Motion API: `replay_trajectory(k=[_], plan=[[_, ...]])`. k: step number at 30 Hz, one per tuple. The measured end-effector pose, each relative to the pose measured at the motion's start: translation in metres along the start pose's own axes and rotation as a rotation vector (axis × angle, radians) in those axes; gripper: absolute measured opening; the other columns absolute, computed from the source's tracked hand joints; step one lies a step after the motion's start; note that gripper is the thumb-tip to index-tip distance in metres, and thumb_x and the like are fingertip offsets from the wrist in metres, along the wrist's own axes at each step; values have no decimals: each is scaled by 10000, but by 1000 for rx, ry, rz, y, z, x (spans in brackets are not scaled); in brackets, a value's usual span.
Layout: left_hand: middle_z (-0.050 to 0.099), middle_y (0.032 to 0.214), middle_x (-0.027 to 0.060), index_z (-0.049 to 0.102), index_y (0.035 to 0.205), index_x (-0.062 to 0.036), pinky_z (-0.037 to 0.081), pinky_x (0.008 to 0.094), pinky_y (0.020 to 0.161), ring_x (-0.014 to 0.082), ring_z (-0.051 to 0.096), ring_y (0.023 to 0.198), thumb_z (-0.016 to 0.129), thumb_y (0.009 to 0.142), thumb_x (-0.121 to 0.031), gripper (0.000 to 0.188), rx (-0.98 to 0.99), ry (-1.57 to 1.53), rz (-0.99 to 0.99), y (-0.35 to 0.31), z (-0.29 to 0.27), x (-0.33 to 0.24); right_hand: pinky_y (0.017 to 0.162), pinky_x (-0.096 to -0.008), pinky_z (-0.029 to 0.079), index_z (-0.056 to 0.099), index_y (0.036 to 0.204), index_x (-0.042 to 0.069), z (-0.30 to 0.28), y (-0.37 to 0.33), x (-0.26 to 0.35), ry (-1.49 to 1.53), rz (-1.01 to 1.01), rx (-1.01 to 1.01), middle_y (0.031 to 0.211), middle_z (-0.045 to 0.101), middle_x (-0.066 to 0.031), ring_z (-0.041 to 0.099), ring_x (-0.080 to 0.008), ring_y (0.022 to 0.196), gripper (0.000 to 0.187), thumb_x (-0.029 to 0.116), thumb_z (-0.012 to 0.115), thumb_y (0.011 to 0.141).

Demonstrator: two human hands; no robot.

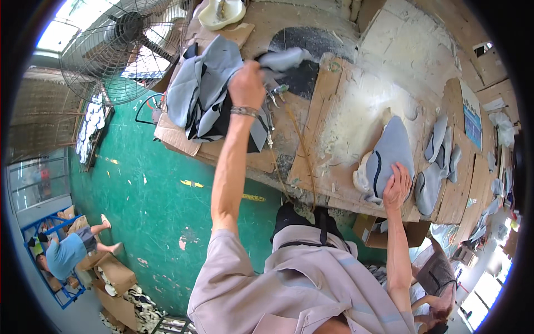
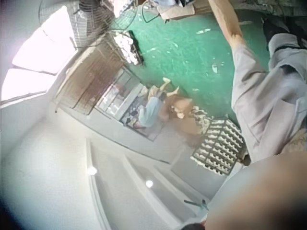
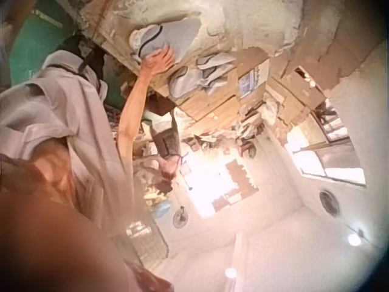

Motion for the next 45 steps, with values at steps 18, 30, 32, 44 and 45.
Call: replay_trajectory(k=[18, 30, 32, 44, 45], plan=[[619, 1139, 179, 652, 1221, -41, 485, 457, 936, 344, 579, 1097, 600, 894, -91, 334, -581, 759, -325, -47, -151, 226, 1099, -444, 376, 635, 1223, 82, 13, 7, 2, 41, -18, -3, 1332, 597, -78, 536, -307, 1272, 347, 57, 547, 889], [585, 1082, 93, 591, 1285, -152, 523, 466, 767, 319, 586, 1022, 894, 648, -373, 740, 449, 424, -240, -144, 36, 7, 1087, -442, 383, 645, 1214, 88, 6, 2, -2, 11, -1, -12, 1330, 602, -76, 542, -310, 1260, 352, 69, 543, 878], [588, 1068, 102, 617, 1243, -189, 522, 488, 767, 331, 590, 999, 876, 656, -315, 654, 389, 427, -214, -138, 22, 35, 1087, -443, 385, 646, 1212, 89, 6, -1, -8, -5, 12, -11, 1331, 601, -76, 543, -311, 1258, 353, 71, 544, 874], [588, 1164, 67, 647, 1135, -151, 420, 441, 850, 299, 565, 999, 668, 781, -49, 369, 149, 466, 205, -156, 3, 19, 1101, -435, 369, 647, 1209, 83, 7, 2, -10, 13, 18, -32, 1336, 600, -75, 544, -302, 1256, 349, 67, 548, 874], [609, 1153, 62, 648, 1157, -152, 411, 440, 870, 292, 567, 1033, 662, 767, -33, 408, 241, 434, 194, -161, 12, 16, 1101, -435, 369, 647, 1209, 83, 7, 3, -8, 12, 15, -30, 1336, 600, -75, 544, -302, 1256, 349, 67, 548, 874]])
Point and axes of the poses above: each hand's wrist, its own y-axis towards the middle knuckle, its own z-axis out of the palm, x = y × z, the point moved 4 cm from there along y, towards the middle knuckle
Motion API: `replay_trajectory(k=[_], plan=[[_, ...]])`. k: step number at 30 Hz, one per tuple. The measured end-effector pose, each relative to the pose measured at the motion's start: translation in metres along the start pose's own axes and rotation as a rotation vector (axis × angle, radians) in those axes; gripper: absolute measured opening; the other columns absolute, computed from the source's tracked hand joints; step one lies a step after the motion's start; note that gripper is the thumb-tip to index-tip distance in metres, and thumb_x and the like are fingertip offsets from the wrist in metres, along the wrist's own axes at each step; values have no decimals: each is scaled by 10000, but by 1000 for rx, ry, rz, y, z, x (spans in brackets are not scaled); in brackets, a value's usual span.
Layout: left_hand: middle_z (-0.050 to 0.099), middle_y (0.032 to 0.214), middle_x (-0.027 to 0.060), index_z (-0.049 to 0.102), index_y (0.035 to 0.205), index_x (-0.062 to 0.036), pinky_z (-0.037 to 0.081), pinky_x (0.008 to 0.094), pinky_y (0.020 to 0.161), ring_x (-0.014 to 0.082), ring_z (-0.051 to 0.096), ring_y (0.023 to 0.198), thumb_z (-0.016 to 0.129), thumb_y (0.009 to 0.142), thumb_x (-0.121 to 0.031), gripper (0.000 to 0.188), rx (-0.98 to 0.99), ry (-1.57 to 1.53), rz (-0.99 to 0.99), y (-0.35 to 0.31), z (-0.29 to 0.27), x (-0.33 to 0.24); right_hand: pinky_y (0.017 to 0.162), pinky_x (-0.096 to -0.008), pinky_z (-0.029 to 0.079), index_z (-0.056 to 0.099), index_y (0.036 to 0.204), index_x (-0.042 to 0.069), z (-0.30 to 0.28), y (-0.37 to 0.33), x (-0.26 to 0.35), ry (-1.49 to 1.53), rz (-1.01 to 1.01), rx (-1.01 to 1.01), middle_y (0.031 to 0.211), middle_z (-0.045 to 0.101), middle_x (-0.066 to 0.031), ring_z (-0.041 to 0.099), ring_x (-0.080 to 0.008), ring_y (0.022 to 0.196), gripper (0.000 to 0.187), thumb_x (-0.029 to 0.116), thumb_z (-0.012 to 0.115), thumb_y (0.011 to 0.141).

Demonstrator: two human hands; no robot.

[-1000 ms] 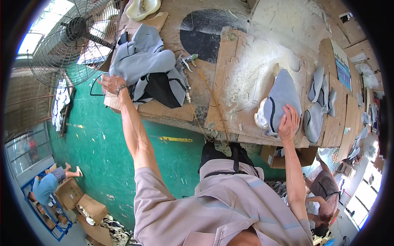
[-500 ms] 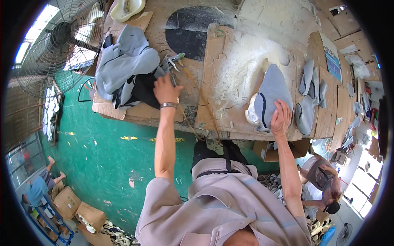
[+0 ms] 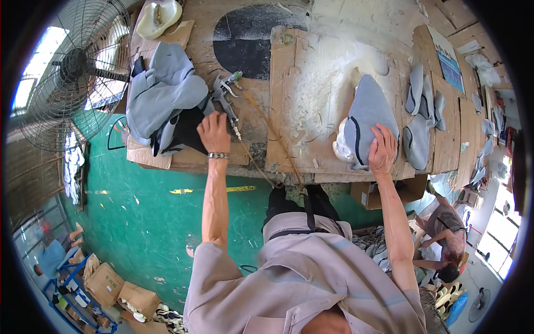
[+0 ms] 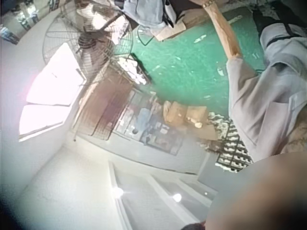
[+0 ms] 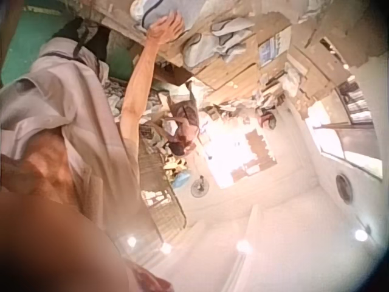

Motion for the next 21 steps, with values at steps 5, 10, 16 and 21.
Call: replay_trajectory(k=[5, 10, 16, 21], plan=[[687, 976, 96, 662, 1123, -99, 380, 466, 850, 293, 574, 1020, 736, 813, -309, 382, 136, 65, -289, -1, 18, -10, 1099, -440, 375, 648, 1208, 89, 2, -1, 1, -2, 0, 0, 1340, 599, -72, 543, -305, 1257, 347, 73, 550, 875], [704, 1027, 107, 634, 1078, -66, 399, 488, 870, 302, 609, 1023, 799, 758, -421, 505, 349, 135, -444, 28, 29, -33, 1091, -447, 384, 649, 1200, 92, -3, -4, 0, -9, 7, -8, 1326, 601, -72, 549, -308, 1243, 340, 84, 553, 874], [724, 979, 152, 631, 1039, -36, 466, 534, 864, 357, 681, 962, 821, 658, -367, 540, 395, 147, -662, 39, 37, -21, 1079, -448, 394, 651, 1190, 92, -3, -4, -2, 18, 6, -32, 1298, 605, -81, 557, -311, 1224, 339, 87, 565, 862], [693, 873, 170, 598, 1090, -7, 556, 465, 642, 326, 713, 787, 752, 692, -170, 457, 431, -654, -906, 53, 14, -33, 1065, -451, 402, 646, 1183, 99, -6, -4, -11, 51, -5, -51, 1285, 607, -74, 565, -297, 1211, 342, 83, 584, 847]])
Point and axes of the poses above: each hand's wrist, its own y-axis towards the middle knuckle, its own z-axis out of the palm, x = y × z, the point moved 4 cm from there along y, towards the middle knuckle
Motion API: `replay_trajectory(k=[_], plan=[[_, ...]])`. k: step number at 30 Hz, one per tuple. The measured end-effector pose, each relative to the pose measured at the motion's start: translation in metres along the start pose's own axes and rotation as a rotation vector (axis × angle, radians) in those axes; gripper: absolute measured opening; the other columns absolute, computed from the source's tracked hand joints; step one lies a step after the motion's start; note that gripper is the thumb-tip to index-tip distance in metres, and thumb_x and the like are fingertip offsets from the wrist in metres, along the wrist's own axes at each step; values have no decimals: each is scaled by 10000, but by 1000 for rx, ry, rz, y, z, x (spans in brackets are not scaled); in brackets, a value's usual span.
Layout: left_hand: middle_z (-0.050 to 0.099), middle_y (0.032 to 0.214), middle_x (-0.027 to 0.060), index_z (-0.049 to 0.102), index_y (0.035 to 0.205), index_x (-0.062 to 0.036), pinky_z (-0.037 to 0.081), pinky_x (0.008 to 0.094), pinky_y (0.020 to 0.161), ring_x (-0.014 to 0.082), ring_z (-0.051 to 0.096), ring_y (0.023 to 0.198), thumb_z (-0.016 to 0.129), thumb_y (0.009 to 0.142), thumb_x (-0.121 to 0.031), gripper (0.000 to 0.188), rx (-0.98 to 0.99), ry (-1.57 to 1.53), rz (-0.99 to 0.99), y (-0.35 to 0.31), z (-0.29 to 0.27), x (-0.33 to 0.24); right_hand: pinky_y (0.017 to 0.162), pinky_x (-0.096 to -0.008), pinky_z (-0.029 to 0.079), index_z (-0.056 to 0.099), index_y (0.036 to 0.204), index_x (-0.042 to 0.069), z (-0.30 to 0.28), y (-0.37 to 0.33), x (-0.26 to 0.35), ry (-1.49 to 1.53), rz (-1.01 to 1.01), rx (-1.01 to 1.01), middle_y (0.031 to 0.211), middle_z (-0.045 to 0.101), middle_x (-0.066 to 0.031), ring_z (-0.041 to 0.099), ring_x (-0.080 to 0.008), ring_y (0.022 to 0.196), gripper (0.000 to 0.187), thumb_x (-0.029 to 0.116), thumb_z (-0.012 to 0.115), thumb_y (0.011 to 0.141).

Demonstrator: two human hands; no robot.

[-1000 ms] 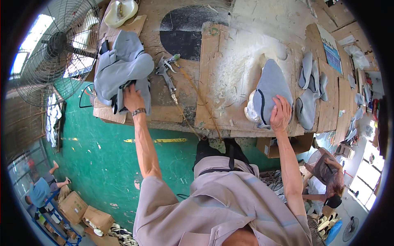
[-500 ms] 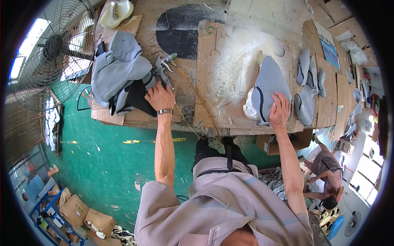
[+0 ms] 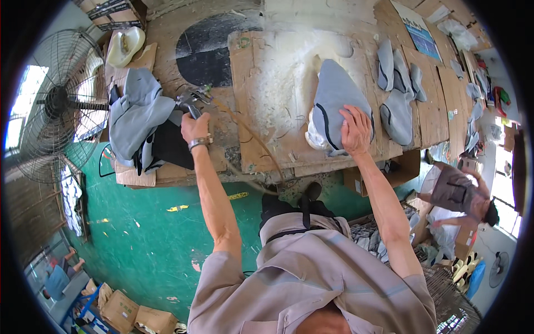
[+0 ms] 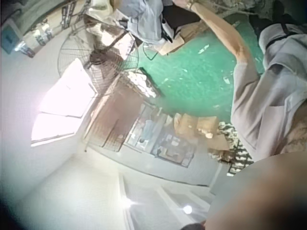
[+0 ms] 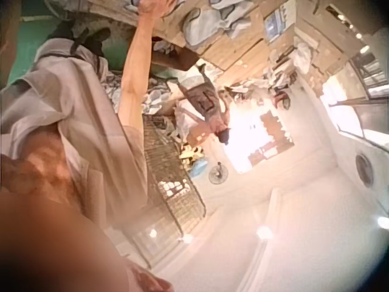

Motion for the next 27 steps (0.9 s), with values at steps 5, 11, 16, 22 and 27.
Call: replay_trajectory(k=[5, 11, 16, 22, 27], plan=[[654, 749, 110, 539, 1067, -39, 459, 274, 389, 160, 584, 485, 738, 832, -35, 308, 167, -961, -71, -77, 3, -19, 1056, -446, 407, 644, 1177, 105, -4, -7, -6, 15, -12, -33, 1272, 608, -70, 569, -288, 1200, 343, 87, 595, 838], [611, 680, 72, 506, 1105, -64, 375, 242, 354, 129, 520, 439, 744, 875, -58, 330, 319, -1128, -19, -213, -21, -46, 1040, -439, 424, 649, 1180, 101, -12, -13, -2, 48, -24, -56, 1248, 622, -80, 574, -296, 1188, 317, 120, 610, 866], [601, 789, 68, 458, 1125, -39, 397, 240, 371, 106, 527, 506, 715, 872, -21, 360, 245, -1047, 175, -332, -10, -101, 1031, -415, 469, 637, 1258, 38, -67, -27, 20, 572, 37, -51, 1237, 654, -178, 608, -354, 1186, 383, 212, 683, 920], [545, 1121, 34, 437, 1239, -67, 453, 291, 884, 115, 514, 1000, 840, 781, -107, 612, 2, -720, 743, -477, 37, -134, 944, -419, 492, 558, 1315, -6, -198, -75, 98, 989, 211, -127, 1170, 626, -192, 620, -371, 1062, 648, 314, 809, 810], [546, 1239, 87, 433, 1330, -44, 470, 347, 969, 177, 560, 1104, 826, 817, -79, 647, 383, -710, 722, -569, 103, -135, 808, -447, 500, 576, 1253, 15, -266, -153, 5, 991, 413, -368, 1038, 610, -175, 615, -390, 952, 447, 83, 693, 827]])
Point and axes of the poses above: each hand's wrist, its own y-axis towards the middle knuckle, its own z-axis out of the palm, x = y × z, the point moved 4 cm from there along y, towards the middle knuckle
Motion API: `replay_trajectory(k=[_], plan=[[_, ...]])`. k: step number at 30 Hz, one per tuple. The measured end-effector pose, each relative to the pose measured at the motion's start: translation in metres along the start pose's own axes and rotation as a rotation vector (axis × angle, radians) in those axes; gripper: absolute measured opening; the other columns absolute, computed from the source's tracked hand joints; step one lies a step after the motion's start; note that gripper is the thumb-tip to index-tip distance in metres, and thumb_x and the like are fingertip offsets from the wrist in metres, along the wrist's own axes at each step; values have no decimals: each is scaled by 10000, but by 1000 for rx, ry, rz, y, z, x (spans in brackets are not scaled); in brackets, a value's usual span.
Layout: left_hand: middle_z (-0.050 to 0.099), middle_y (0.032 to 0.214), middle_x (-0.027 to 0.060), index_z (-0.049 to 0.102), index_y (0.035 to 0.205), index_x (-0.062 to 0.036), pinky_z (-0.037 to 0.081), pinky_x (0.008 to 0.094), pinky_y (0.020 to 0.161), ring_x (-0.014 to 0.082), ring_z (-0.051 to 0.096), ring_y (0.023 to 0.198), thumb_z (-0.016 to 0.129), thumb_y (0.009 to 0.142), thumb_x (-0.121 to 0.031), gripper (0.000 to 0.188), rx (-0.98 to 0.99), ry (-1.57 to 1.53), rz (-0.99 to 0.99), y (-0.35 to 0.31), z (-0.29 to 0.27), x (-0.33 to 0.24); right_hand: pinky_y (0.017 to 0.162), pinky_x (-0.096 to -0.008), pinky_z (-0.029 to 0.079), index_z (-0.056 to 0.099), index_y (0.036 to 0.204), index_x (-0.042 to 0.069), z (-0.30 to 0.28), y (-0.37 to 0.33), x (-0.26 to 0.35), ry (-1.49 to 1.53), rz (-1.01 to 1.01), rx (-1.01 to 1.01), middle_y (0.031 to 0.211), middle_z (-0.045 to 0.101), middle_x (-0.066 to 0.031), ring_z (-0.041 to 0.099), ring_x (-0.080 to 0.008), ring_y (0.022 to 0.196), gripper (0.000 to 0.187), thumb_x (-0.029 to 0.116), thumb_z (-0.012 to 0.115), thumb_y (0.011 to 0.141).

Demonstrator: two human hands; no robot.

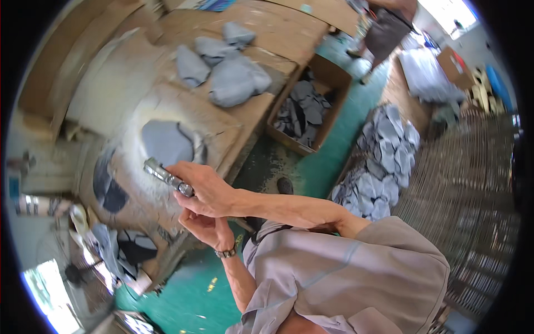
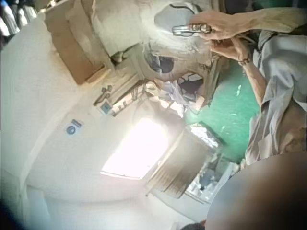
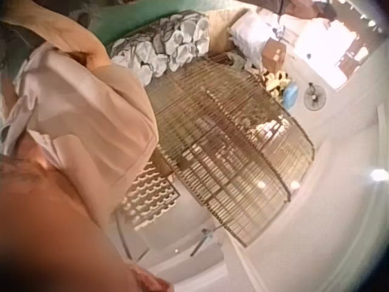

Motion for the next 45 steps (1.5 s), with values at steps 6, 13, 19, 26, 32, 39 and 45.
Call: replay_trajectory(k=[6, 13, 19, 26, 32, 39, 45], plan=[[569, 1349, 158, 446, 1401, 32, 483, 351, 1015, 211, 591, 1204, 753, 873, -21, 613, 379, -81, -77, -48, 49, -3, 867, -403, 521, 562, 1303, 24, -138, -38, 3, 67, -64, 74, 1121, 658, -171, 662, -356, 1023, 590, -62, 674, 730], [744, 1027, 91, 667, 1184, -26, 567, 298, 829, 153, 707, 908, 708, 901, -53, 286, 630, 529, -346, -76, 11, 113, 975, -384, 499, 391, 1526, 31, -232, -105, 15, 24, 98, 169, 1305, 611, -226, 636, -387, 1158, 821, -92, 660, 760], [770, 887, 77, 725, 1120, -93, 589, 364, 776, 189, 750, 838, 716, 856, -233, 299, 691, 871, -473, -125, -113, 256, 818, -311, 507, 501, 1452, -15, -238, -117, 75, -114, 152, 280, 1045, 664, -142, 649, -239, 860, 650, 21, 733, 846], [740, 926, 71, 739, 1092, -96, 617, 396, 624, 205, 723, 758, 635, 890, -129, 230, 166, 463, -1399, -248, -262, 323, 800, -354, 519, 499, 1463, 19, -194, -93, 140, -262, 197, 500, 1030, 648, -192, 641, -340, 856, 727, -77, 698, 770], [727, 938, 80, 671, 1195, -83, 609, 425, 616, 232, 721, 764, 530, 952, -109, 282, -29, 307, -1516, -288, -291, 322, 743, -343, 526, 543, 1421, 6, -149, -59, 163, -483, 44, 447, 991, 660, -173, 667, -305, 839, 702, -97, 725, 752], [733, 953, 99, 671, 1186, -70, 608, 445, 647, 256, 725, 777, 611, 935, -109, 261, -112, 162, -1501, -292, -306, 343, 821, -303, 506, 613, 1346, -42, -121, -68, 184, -584, 279, 498, 1068, 698, -169, 669, -229, 896, 596, 220, 788, 840], [743, 943, 82, 693, 1160, -50, 609, 401, 648, 204, 725, 779, 644, 922, -123, 254, -30, 187, -1405, -267, -312, 361, 849, -305, 508, 612, 1354, -43, -91, -80, 206, -672, 323, 319, 1101, 710, -165, 679, -212, 943, 630, 314, 787, 865]])
Point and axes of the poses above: each hand's wrist, its own y-axis towards the middle knuckle, its own z-axis out of the palm, x = y × z, the point moved 4 cm from there along y, towards the middle knuckle
